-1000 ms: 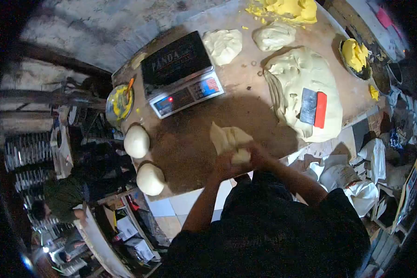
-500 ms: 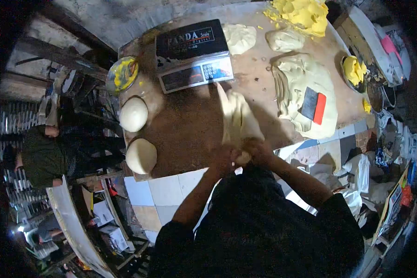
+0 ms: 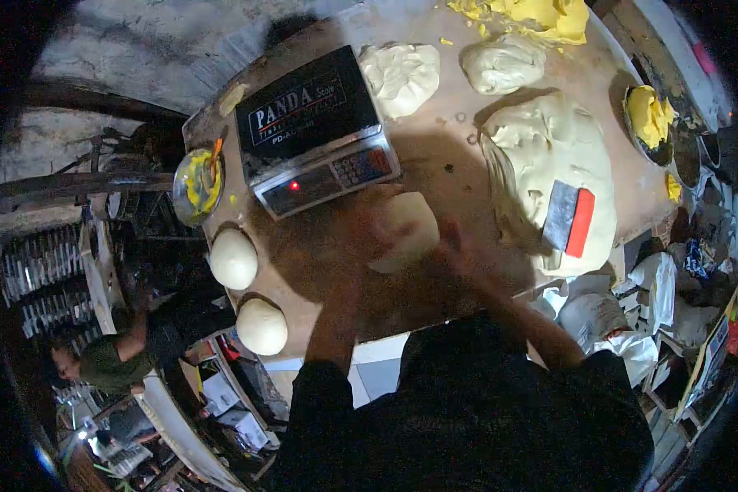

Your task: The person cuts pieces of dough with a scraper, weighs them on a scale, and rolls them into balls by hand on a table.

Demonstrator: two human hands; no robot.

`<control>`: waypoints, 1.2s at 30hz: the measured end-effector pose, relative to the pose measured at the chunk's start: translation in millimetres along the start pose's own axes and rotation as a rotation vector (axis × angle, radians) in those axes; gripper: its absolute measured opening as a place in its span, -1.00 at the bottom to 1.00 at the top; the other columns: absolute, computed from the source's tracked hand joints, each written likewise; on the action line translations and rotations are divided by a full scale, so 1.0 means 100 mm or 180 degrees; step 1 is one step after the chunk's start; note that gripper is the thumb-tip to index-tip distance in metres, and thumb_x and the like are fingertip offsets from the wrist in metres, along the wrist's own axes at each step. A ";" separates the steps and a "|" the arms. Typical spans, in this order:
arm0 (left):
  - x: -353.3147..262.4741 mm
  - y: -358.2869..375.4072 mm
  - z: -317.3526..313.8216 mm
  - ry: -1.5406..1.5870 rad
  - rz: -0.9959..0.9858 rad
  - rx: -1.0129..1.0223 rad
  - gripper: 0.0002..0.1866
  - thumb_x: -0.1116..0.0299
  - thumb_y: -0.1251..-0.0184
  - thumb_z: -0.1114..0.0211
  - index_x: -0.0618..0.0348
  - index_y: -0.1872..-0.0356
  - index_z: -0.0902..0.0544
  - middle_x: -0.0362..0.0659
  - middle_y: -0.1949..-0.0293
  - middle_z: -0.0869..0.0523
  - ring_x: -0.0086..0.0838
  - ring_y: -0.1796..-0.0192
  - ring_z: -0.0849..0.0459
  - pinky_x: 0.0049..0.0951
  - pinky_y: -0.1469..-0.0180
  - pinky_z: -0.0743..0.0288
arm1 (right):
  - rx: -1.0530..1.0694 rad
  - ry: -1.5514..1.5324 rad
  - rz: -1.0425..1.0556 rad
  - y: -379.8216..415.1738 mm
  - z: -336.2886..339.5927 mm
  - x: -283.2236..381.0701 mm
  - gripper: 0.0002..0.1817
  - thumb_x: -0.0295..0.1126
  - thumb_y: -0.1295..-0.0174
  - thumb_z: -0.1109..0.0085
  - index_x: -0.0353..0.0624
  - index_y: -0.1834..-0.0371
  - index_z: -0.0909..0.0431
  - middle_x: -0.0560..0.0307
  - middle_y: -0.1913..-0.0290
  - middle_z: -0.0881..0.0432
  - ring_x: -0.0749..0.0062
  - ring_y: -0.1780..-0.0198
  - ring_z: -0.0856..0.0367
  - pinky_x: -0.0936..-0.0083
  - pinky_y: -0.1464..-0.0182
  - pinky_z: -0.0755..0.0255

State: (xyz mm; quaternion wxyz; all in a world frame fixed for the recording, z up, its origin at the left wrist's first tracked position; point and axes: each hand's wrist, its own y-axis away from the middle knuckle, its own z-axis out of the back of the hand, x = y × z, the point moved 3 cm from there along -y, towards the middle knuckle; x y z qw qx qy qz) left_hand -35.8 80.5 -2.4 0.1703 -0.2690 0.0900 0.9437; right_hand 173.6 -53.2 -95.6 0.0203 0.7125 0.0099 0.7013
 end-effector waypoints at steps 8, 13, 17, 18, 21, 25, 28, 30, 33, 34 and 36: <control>-0.14 0.72 -0.50 0.1114 0.0968 0.1305 0.04 -0.37 0.08 -0.43 0.16 -0.35 -0.39 0.08 -0.20 -0.58 -0.03 -0.29 -0.50 -0.07 -0.38 -0.25 | 0.1481 -0.0032 -0.1563 -0.08 -0.31 -0.53 -0.31 -0.09 -0.10 -0.48 -0.21 -0.20 -0.41 0.05 0.09 -0.67 0.29 -0.03 -0.62 0.33 -0.08 -0.54; -0.04 2.34 -1.07 0.1552 0.0912 0.1350 -0.09 -0.29 -0.07 -0.39 0.25 -0.27 -0.47 0.15 -0.21 -0.55 -0.04 -0.36 -0.42 -0.08 -0.44 -0.18 | 0.2205 0.0133 -0.0870 0.78 -0.54 0.10 -0.42 -0.21 -0.07 -0.42 -0.18 -0.15 -0.49 0.03 -0.08 -0.59 0.28 -0.15 -0.52 0.26 -0.18 -0.47; -0.33 2.27 -0.35 0.1902 0.0643 0.0923 -0.20 -0.20 0.00 -0.47 0.19 -0.16 -0.56 0.04 -0.06 -0.65 -0.09 -0.24 -0.52 -0.07 -0.34 -0.29 | 0.2768 0.0028 0.0475 0.64 -0.83 1.37 -0.42 -0.10 0.04 -0.48 -0.18 -0.02 -0.60 0.04 -0.05 -0.63 0.23 -0.12 -0.56 0.24 -0.26 -0.35; -0.51 2.13 0.01 0.1947 0.0496 0.0748 -0.22 -0.18 0.03 -0.50 0.17 -0.13 -0.59 0.01 -0.02 -0.67 -0.10 -0.20 -0.55 -0.07 -0.31 -0.33 | 0.2471 -0.0190 -0.1152 0.58 -0.71 1.62 -0.31 -0.05 0.17 -0.51 -0.18 -0.05 -0.58 0.03 0.04 -0.68 0.21 -0.02 -0.62 0.26 -0.18 -0.45; -0.95 2.00 0.74 0.1524 -0.0346 0.0217 -0.28 -0.13 0.12 -0.58 0.11 -0.04 -0.66 -0.09 0.10 -0.74 -0.13 -0.06 -0.65 -0.09 -0.19 -0.45 | 0.2300 0.2813 0.1281 0.31 -0.62 2.12 -0.40 0.00 0.25 -0.55 -0.09 0.13 -0.66 -0.05 0.10 -0.71 0.11 0.07 -0.71 0.18 -0.05 -0.54; -0.81 2.20 0.06 0.1279 -0.0627 -0.0084 -0.36 -0.07 0.15 -0.61 0.10 0.04 -0.70 -0.05 0.11 -0.74 -0.10 0.07 -0.69 -0.14 -0.05 -0.54 | 0.2494 0.2148 0.1295 0.67 -0.56 1.58 -0.20 0.00 0.41 -0.61 -0.06 -0.04 -0.62 -0.11 -0.05 -0.65 -0.03 -0.12 -0.60 0.10 -0.26 -0.38; -0.64 2.51 -0.70 0.1429 -0.0081 0.0472 -0.39 -0.02 0.10 -0.60 0.10 0.03 -0.69 -0.02 0.11 -0.73 -0.12 0.08 -0.70 -0.17 -0.05 -0.55 | 0.3060 0.2191 0.0083 1.14 -0.34 0.77 -0.22 -0.01 0.29 -0.58 -0.11 -0.08 -0.59 -0.09 -0.08 -0.63 0.02 -0.15 -0.58 0.15 -0.26 -0.38; -0.56 2.50 -0.66 0.1315 0.0064 0.0678 -0.42 -0.01 0.03 -0.57 0.11 0.01 -0.68 0.01 0.11 -0.73 -0.13 0.05 -0.70 -0.17 -0.07 -0.55 | 0.3144 0.2070 -0.0383 1.01 -0.31 0.85 -0.24 -0.05 0.22 -0.54 -0.13 -0.12 -0.54 -0.09 -0.09 -0.61 0.03 -0.15 -0.57 0.14 -0.24 -0.40; -0.08 1.88 -0.57 0.1391 0.1093 0.0045 -0.48 0.00 -0.08 -0.50 0.15 0.04 -0.68 0.04 0.09 -0.72 -0.15 -0.01 -0.69 -0.16 -0.09 -0.54 | 0.2468 0.1958 -0.0256 0.13 -0.36 0.82 -0.26 -0.11 0.10 -0.49 -0.15 -0.18 -0.47 -0.10 -0.11 -0.59 0.04 -0.15 -0.56 0.12 -0.20 -0.42; 0.12 1.58 -0.54 0.1431 0.1501 -0.0281 -0.50 0.00 -0.12 -0.47 0.17 0.06 -0.68 0.04 0.08 -0.71 -0.15 -0.02 -0.69 -0.16 -0.10 -0.54 | 0.2128 0.1977 -0.0280 -0.19 -0.39 0.72 -0.27 -0.13 0.07 -0.47 -0.16 -0.20 -0.44 -0.10 -0.12 -0.58 0.05 -0.15 -0.55 0.11 -0.19 -0.43; 0.32 1.01 -0.27 0.1223 0.2132 -0.0312 -0.47 -0.04 -0.18 -0.42 0.18 0.01 -0.65 0.05 0.03 -0.69 -0.13 -0.05 -0.68 -0.15 -0.12 -0.53 | 0.1313 0.2058 -0.0451 -0.73 -0.42 0.52 -0.29 -0.17 -0.01 -0.43 -0.18 -0.24 -0.39 -0.10 -0.13 -0.56 0.05 -0.15 -0.54 0.10 -0.16 -0.45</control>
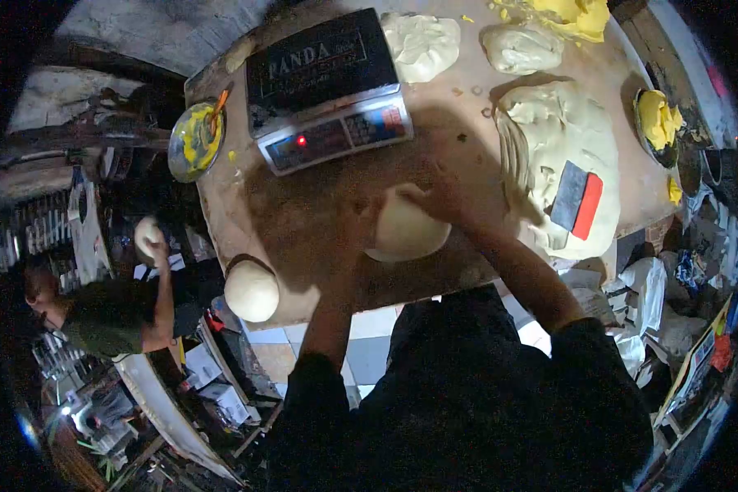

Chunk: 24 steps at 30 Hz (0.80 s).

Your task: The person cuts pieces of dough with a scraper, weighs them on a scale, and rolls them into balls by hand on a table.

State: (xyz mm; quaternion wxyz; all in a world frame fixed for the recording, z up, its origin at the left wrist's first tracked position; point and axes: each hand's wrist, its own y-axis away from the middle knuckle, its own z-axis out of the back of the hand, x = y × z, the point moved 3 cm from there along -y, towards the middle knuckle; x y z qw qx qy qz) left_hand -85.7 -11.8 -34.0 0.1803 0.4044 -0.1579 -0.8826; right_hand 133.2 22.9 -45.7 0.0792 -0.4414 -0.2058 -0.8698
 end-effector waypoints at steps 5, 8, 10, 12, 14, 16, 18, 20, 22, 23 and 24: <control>-0.34 -0.82 0.06 -0.0576 -0.1015 0.0247 -0.30 -0.20 -0.10 -0.41 0.15 -0.11 -0.59 0.09 -0.07 -0.63 -0.07 -0.09 -0.64 -0.09 -0.14 -0.51 | -0.1414 -0.0784 -0.0558 0.39 0.03 -0.29 -0.32 -0.27 -0.20 -0.34 -0.22 -0.34 -0.27 -0.11 -0.16 -0.52 0.08 -0.15 -0.52 0.07 -0.10 -0.49; -0.44 -0.71 -0.50 -0.0559 -0.1438 0.0811 -0.24 -0.25 0.04 -0.47 0.14 -0.07 -0.62 0.09 -0.09 -0.62 -0.10 -0.12 -0.63 -0.08 -0.15 -0.50 | -0.1297 -0.1716 0.0046 0.78 -0.18 -0.03 -0.31 -0.33 -0.15 -0.40 -0.23 -0.32 -0.27 -0.08 -0.14 -0.53 0.12 -0.09 -0.57 0.10 -0.05 -0.52; -0.33 -0.46 -0.68 -0.0516 -0.1535 0.1133 -0.21 -0.27 0.10 -0.50 0.14 -0.05 -0.63 0.09 -0.10 -0.62 -0.12 -0.15 -0.62 -0.07 -0.17 -0.49 | -0.1126 -0.1954 0.0325 0.73 -0.34 -0.01 -0.32 -0.33 -0.09 -0.44 -0.23 -0.26 -0.32 -0.04 -0.10 -0.57 0.12 -0.02 -0.62 0.13 -0.01 -0.54; -0.11 -0.19 -0.68 -0.0423 -0.1316 0.1325 -0.19 -0.25 0.11 -0.52 0.14 -0.08 -0.62 0.08 -0.12 -0.61 -0.14 -0.17 -0.60 -0.06 -0.19 -0.47 | -0.0524 -0.2287 0.0071 0.47 -0.46 -0.13 -0.36 -0.30 -0.03 -0.49 -0.23 -0.17 -0.41 0.02 -0.04 -0.62 0.15 0.03 -0.65 0.16 0.00 -0.54; 0.11 0.13 -0.54 -0.0315 -0.1000 0.1433 -0.18 -0.22 0.10 -0.54 0.14 -0.12 -0.59 0.08 -0.13 -0.60 -0.16 -0.19 -0.58 -0.04 -0.21 -0.45 | -0.0128 -0.1798 0.0511 0.35 -0.84 -0.49 -0.44 -0.29 0.00 -0.51 -0.22 -0.06 -0.50 0.07 0.05 -0.67 0.20 0.04 -0.66 0.19 -0.02 -0.54; 0.44 0.58 -0.46 -0.0205 -0.0801 0.1604 -0.20 -0.20 0.08 -0.53 0.14 -0.11 -0.58 0.07 -0.11 -0.61 -0.17 -0.18 -0.58 -0.05 -0.21 -0.45 | 0.0568 -0.0859 -0.0080 0.76 -1.00 -0.78 -0.28 -0.18 0.11 -0.60 -0.20 -0.14 -0.50 -0.04 -0.06 -0.61 0.23 -0.12 -0.59 0.17 -0.21 -0.45; 0.70 1.09 -0.49 0.0030 -0.0761 0.1656 -0.26 -0.18 0.04 -0.51 0.15 -0.07 -0.60 0.05 -0.07 -0.63 -0.17 -0.15 -0.60 -0.07 -0.19 -0.46 | 0.1295 -0.1846 -0.0274 1.24 -0.89 -0.25 -0.27 -0.13 0.14 -0.61 -0.20 -0.12 -0.53 -0.04 -0.03 -0.63 0.24 -0.10 -0.59 0.20 -0.22 -0.44; 0.76 1.33 -0.50 0.0312 -0.0823 0.1635 -0.32 -0.16 0.01 -0.48 0.15 -0.02 -0.62 0.04 -0.02 -0.65 -0.18 -0.12 -0.61 -0.10 -0.17 -0.47 | 0.1627 -0.1587 0.0069 1.40 -1.00 -0.26 -0.26 -0.08 0.16 -0.61 -0.20 -0.10 -0.54 -0.02 0.01 -0.65 0.25 -0.06 -0.61 0.23 -0.18 -0.47; 0.46 1.31 -0.28 0.0749 -0.0832 0.1552 -0.37 -0.14 -0.03 -0.46 0.16 0.03 -0.64 0.02 0.03 -0.68 -0.19 -0.09 -0.63 -0.13 -0.16 -0.48 | 0.0909 -0.1390 0.0441 1.42 -0.72 0.19 -0.41 -0.01 0.00 -0.45 -0.20 0.01 -0.59 0.07 0.07 -0.69 0.32 0.07 -0.65 0.32 -0.05 -0.53; 0.22 1.28 -0.09 0.0979 -0.0856 0.1504 -0.40 -0.13 -0.05 -0.44 0.16 0.06 -0.65 0.01 0.05 -0.69 -0.19 -0.08 -0.64 -0.15 -0.15 -0.48 | 0.0935 -0.1366 0.0353 1.36 -0.46 0.55 -0.43 -0.02 0.02 -0.47 -0.19 0.04 -0.61 0.06 0.08 -0.70 0.32 0.12 -0.66 0.37 -0.01 -0.54; -0.05 1.27 0.11 0.1194 -0.0922 0.1462 -0.42 -0.12 -0.07 -0.43 0.16 0.08 -0.66 0.00 0.08 -0.70 -0.19 -0.06 -0.65 -0.16 -0.14 -0.49 | 0.0956 -0.1339 0.0272 1.26 -0.22 0.81 -0.45 -0.03 0.04 -0.48 -0.18 0.07 -0.62 0.05 0.09 -0.70 0.33 0.17 -0.68 0.41 0.04 -0.55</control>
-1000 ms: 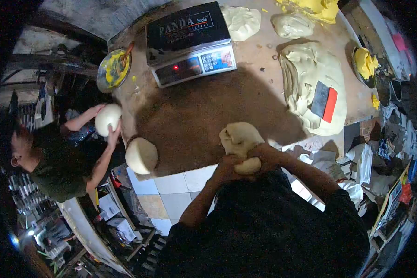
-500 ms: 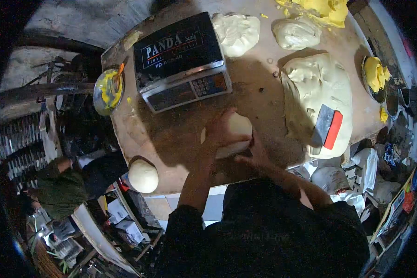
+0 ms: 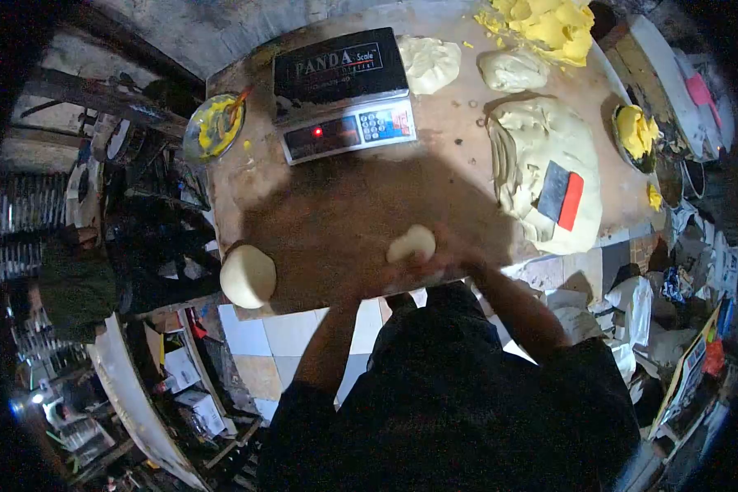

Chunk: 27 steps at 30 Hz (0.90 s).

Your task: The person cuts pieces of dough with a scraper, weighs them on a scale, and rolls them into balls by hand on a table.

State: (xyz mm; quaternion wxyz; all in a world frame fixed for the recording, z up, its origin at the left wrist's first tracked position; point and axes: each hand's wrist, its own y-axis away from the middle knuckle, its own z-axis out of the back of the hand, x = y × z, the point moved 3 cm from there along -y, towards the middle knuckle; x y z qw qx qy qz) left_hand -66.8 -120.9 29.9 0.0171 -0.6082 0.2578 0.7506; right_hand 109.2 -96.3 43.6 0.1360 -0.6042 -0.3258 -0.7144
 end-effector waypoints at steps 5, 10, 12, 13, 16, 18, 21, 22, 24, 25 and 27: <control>-0.53 -0.01 -0.04 -0.1042 -0.1101 0.0206 -0.38 -0.26 0.01 -0.43 0.14 0.21 -0.73 0.02 0.16 -0.74 -0.12 -0.02 -0.67 -0.12 -0.12 -0.47 | 0.0301 0.1841 0.1247 0.14 0.29 0.50 -0.53 -0.05 0.07 -0.43 -0.19 0.22 -0.65 -0.06 0.22 -0.71 0.13 0.14 -0.71 0.30 0.04 -0.57; 0.47 0.01 -0.67 -0.2271 -0.0710 0.0810 -0.33 -0.16 0.23 -0.60 0.11 0.14 -0.71 -0.04 0.13 -0.71 -0.10 0.02 -0.64 -0.10 -0.11 -0.48 | 0.0645 0.2227 0.0365 0.53 0.01 -0.69 -0.48 -0.05 0.09 -0.45 -0.13 0.10 -0.64 -0.11 0.08 -0.70 0.00 0.00 -0.68 0.17 -0.10 -0.49; 0.42 -0.02 -0.59 -0.1624 -0.0509 0.0724 -0.32 -0.16 0.24 -0.61 0.12 0.13 -0.69 -0.02 0.13 -0.70 -0.09 0.06 -0.65 -0.07 -0.05 -0.51 | 0.0814 0.2135 -0.0085 0.45 0.19 -0.60 -0.37 0.00 0.11 -0.46 -0.10 -0.03 -0.61 -0.13 0.02 -0.68 -0.04 -0.04 -0.64 0.14 -0.15 -0.45; 0.23 -0.05 -0.46 -0.1068 -0.0087 0.0618 -0.31 -0.16 0.24 -0.61 0.13 0.14 -0.68 -0.01 0.12 -0.69 -0.08 0.08 -0.65 -0.06 -0.03 -0.52 | 0.0707 0.2104 -0.0227 0.37 0.36 -0.38 -0.28 0.05 0.14 -0.48 -0.08 -0.11 -0.58 -0.14 -0.01 -0.66 -0.05 -0.06 -0.62 0.14 -0.17 -0.42; 0.23 -1.16 -0.01 -0.2203 0.0038 -0.0301 -0.29 -0.13 0.05 -0.53 0.16 -0.04 -0.60 0.04 0.02 -0.67 -0.08 0.02 -0.66 -0.07 -0.07 -0.53 | -0.0193 0.1706 -0.0044 -0.56 1.03 -0.77 -0.26 0.18 0.02 -0.38 -0.13 -0.12 -0.57 -0.14 0.00 -0.66 -0.09 -0.01 -0.62 0.10 -0.13 -0.43; 0.38 -1.69 0.20 -0.2634 0.0091 -0.0595 -0.27 -0.12 0.01 -0.52 0.15 -0.11 -0.56 0.03 0.00 -0.66 -0.11 -0.01 -0.66 -0.10 -0.09 -0.53 | -0.0334 0.1404 -0.0115 -1.15 1.34 -0.86 -0.36 0.16 -0.15 -0.23 -0.16 -0.07 -0.60 -0.15 0.00 -0.66 -0.09 -0.02 -0.61 0.08 -0.12 -0.42; 0.34 -2.02 0.35 -0.2296 0.0012 -0.0710 -0.26 -0.11 0.01 -0.52 0.14 -0.13 -0.54 0.03 -0.01 -0.66 -0.12 -0.03 -0.65 -0.11 -0.09 -0.53 | -0.0223 0.1227 -0.0137 -1.90 1.63 -0.63 -0.40 0.15 -0.23 -0.15 -0.17 -0.06 -0.60 -0.15 -0.03 -0.64 -0.06 -0.05 -0.59 0.08 -0.15 -0.41; 0.36 -2.00 0.29 -0.2186 0.0029 -0.0625 -0.25 -0.11 0.01 -0.52 0.15 -0.14 -0.54 0.03 -0.01 -0.66 -0.12 -0.03 -0.65 -0.11 -0.10 -0.53 | -0.0187 0.1253 -0.0027 -1.98 1.62 -0.63 -0.40 0.14 -0.24 -0.15 -0.16 -0.08 -0.59 -0.14 -0.04 -0.64 -0.05 -0.06 -0.58 0.09 -0.16 -0.41; 0.42 -1.78 0.10 -0.1975 0.0105 -0.0410 -0.25 -0.11 0.01 -0.52 0.15 -0.14 -0.53 0.03 -0.02 -0.65 -0.12 -0.04 -0.64 -0.11 -0.10 -0.53 | -0.0055 0.1398 0.0279 -1.91 1.42 -0.77 -0.40 0.13 -0.25 -0.14 -0.16 -0.11 -0.57 -0.13 -0.06 -0.63 -0.02 -0.08 -0.57 0.10 -0.18 -0.40; 0.44 -1.60 -0.01 -0.1891 0.0148 -0.0307 -0.24 -0.11 0.01 -0.52 0.15 -0.14 -0.53 0.03 -0.02 -0.65 -0.12 -0.04 -0.64 -0.11 -0.11 -0.52 | 0.0046 0.1495 0.0452 -1.76 1.25 -0.86 -0.40 0.13 -0.26 -0.13 -0.15 -0.13 -0.56 -0.12 -0.07 -0.62 -0.01 -0.09 -0.57 0.10 -0.19 -0.40; 0.48 -1.19 -0.19 -0.1747 0.0245 -0.0124 -0.24 -0.11 0.02 -0.53 0.15 -0.15 -0.53 0.03 -0.03 -0.65 -0.12 -0.05 -0.64 -0.11 -0.11 -0.52 | 0.0286 0.1687 0.0799 -1.48 0.91 -0.98 -0.40 0.12 -0.28 -0.12 -0.15 -0.16 -0.54 -0.11 -0.09 -0.61 0.02 -0.11 -0.56 0.11 -0.21 -0.39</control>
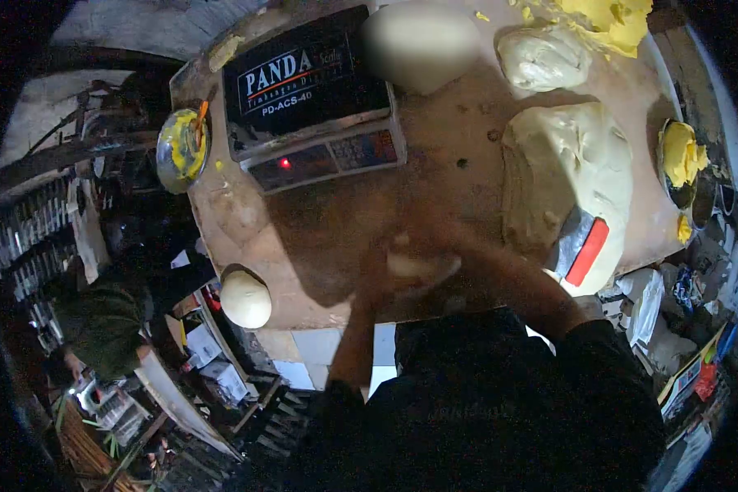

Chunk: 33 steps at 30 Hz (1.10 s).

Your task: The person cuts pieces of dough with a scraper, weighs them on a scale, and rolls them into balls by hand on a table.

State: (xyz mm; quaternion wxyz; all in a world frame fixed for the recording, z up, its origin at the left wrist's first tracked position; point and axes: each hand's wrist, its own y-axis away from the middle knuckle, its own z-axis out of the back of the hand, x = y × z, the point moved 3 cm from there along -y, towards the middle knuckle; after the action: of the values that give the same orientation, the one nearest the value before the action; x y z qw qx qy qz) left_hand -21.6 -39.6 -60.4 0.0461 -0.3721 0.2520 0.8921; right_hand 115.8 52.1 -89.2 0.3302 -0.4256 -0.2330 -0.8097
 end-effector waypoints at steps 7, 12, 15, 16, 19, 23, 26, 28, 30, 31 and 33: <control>-0.24 0.01 0.55 -0.0194 -0.0390 0.0219 -0.22 -0.11 0.03 -0.54 0.16 -0.16 -0.52 0.03 -0.06 -0.63 -0.11 -0.08 -0.62 -0.11 -0.14 -0.51 | -0.1183 -0.0596 -0.0229 0.46 -0.26 -0.13 -0.38 0.09 -0.34 -0.08 -0.15 -0.28 -0.46 -0.07 -0.19 -0.54 0.15 -0.19 -0.51 0.17 -0.27 -0.36; -0.36 -0.45 0.48 -0.0347 -0.0668 0.0206 -0.20 -0.11 0.04 -0.54 0.16 -0.17 -0.52 0.03 -0.07 -0.62 -0.11 -0.09 -0.61 -0.11 -0.15 -0.50 | -0.3235 -0.1544 -0.0759 1.10 -0.44 0.11 -0.34 0.07 -0.38 -0.05 -0.25 -0.33 -0.36 -0.13 -0.34 -0.39 0.18 -0.30 -0.39 0.23 -0.34 -0.27; -0.37 -0.56 0.16 -0.0247 -0.0554 0.0329 -0.19 -0.11 0.04 -0.55 0.16 -0.18 -0.51 0.03 -0.08 -0.62 -0.11 -0.11 -0.60 -0.10 -0.16 -0.49 | -0.2683 -0.2022 -0.0960 0.93 -0.47 0.06 -0.34 0.08 -0.35 -0.09 -0.26 -0.28 -0.40 -0.13 -0.28 -0.44 0.15 -0.27 -0.42 0.21 -0.32 -0.29; -0.33 -0.53 0.15 -0.0157 -0.0480 0.0380 -0.19 -0.11 0.05 -0.55 0.17 -0.18 -0.51 0.03 -0.09 -0.61 -0.10 -0.11 -0.60 -0.10 -0.16 -0.49 | -0.2237 -0.2386 -0.1096 0.85 -0.41 0.03 -0.35 0.08 -0.34 -0.10 -0.26 -0.26 -0.42 -0.14 -0.26 -0.46 0.14 -0.27 -0.43 0.21 -0.31 -0.30; 0.00 -0.16 0.19 0.0199 -0.0214 0.0418 -0.18 -0.11 0.05 -0.55 0.17 -0.19 -0.51 0.03 -0.10 -0.61 -0.10 -0.12 -0.60 -0.10 -0.17 -0.49 | -0.0998 -0.2655 -0.1391 0.74 -0.37 0.10 -0.35 0.10 -0.31 -0.13 -0.26 -0.21 -0.46 -0.15 -0.20 -0.51 0.11 -0.25 -0.47 0.19 -0.29 -0.33; 0.36 0.79 -0.09 0.0641 -0.0318 0.0042 -0.17 -0.11 0.06 -0.56 0.17 -0.20 -0.50 0.04 -0.11 -0.60 -0.10 -0.14 -0.59 -0.10 -0.19 -0.48 | -0.0777 -0.1404 -0.1187 1.04 -0.68 0.72 -0.36 0.11 -0.27 -0.18 -0.27 -0.14 -0.52 -0.16 -0.12 -0.58 0.06 -0.22 -0.51 0.17 -0.27 -0.37; 0.39 1.09 -0.16 0.0704 -0.0443 -0.0354 -0.16 -0.11 0.06 -0.56 0.18 -0.20 -0.50 0.04 -0.12 -0.59 -0.10 -0.15 -0.58 -0.10 -0.20 -0.47 | -0.1045 0.0035 -0.0863 1.24 -0.97 0.88 -0.40 0.09 -0.29 -0.16 -0.25 -0.10 -0.55 -0.16 -0.08 -0.62 0.07 -0.18 -0.55 0.20 -0.26 -0.38; 0.42 1.02 -0.06 0.0735 -0.0462 -0.0540 -0.16 -0.11 0.07 -0.56 0.18 -0.21 -0.50 0.04 -0.13 -0.59 -0.10 -0.15 -0.58 -0.10 -0.20 -0.47 | -0.1300 0.0443 -0.0551 0.91 -0.93 0.60 -0.45 0.07 -0.34 -0.11 -0.23 -0.09 -0.58 -0.15 -0.10 -0.61 0.12 -0.19 -0.55 0.23 -0.29 -0.35; 0.45 0.84 0.06 0.0779 -0.0385 -0.0608 -0.15 -0.11 0.07 -0.57 0.18 -0.21 -0.49 0.04 -0.14 -0.59 -0.09 -0.16 -0.57 -0.10 -0.21 -0.46 | -0.1019 -0.0410 -0.0429 0.52 -0.67 0.72 -0.49 0.04 -0.38 -0.06 -0.18 -0.09 -0.60 -0.13 -0.15 -0.59 0.15 -0.22 -0.52 0.25 -0.31 -0.32; 0.47 0.75 0.11 0.0801 -0.0312 -0.0608 -0.15 -0.11 0.07 -0.57 0.18 -0.22 -0.49 0.04 -0.14 -0.59 -0.09 -0.16 -0.57 -0.10 -0.21 -0.46 | -0.0738 -0.0876 -0.0401 0.37 -0.56 0.84 -0.51 0.03 -0.39 -0.04 -0.15 -0.09 -0.62 -0.11 -0.17 -0.58 0.15 -0.23 -0.51 0.25 -0.32 -0.31; 0.50 0.72 0.07 0.0910 -0.0239 -0.0568 -0.14 -0.11 0.08 -0.57 0.18 -0.22 -0.49 0.04 -0.15 -0.58 -0.09 -0.17 -0.56 -0.10 -0.22 -0.46 | -0.0248 0.0358 0.0173 0.30 -0.62 0.90 -0.54 0.02 -0.40 -0.03 -0.09 -0.08 -0.64 -0.04 -0.17 -0.59 0.16 -0.22 -0.52 0.25 -0.31 -0.32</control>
State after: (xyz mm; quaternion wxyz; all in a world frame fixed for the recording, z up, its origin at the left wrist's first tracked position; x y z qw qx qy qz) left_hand -81.2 -104.1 -61.2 0.0099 -0.5070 0.1616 0.8466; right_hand 66.8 -39.3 -43.0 0.3479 -0.3981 -0.1707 -0.8315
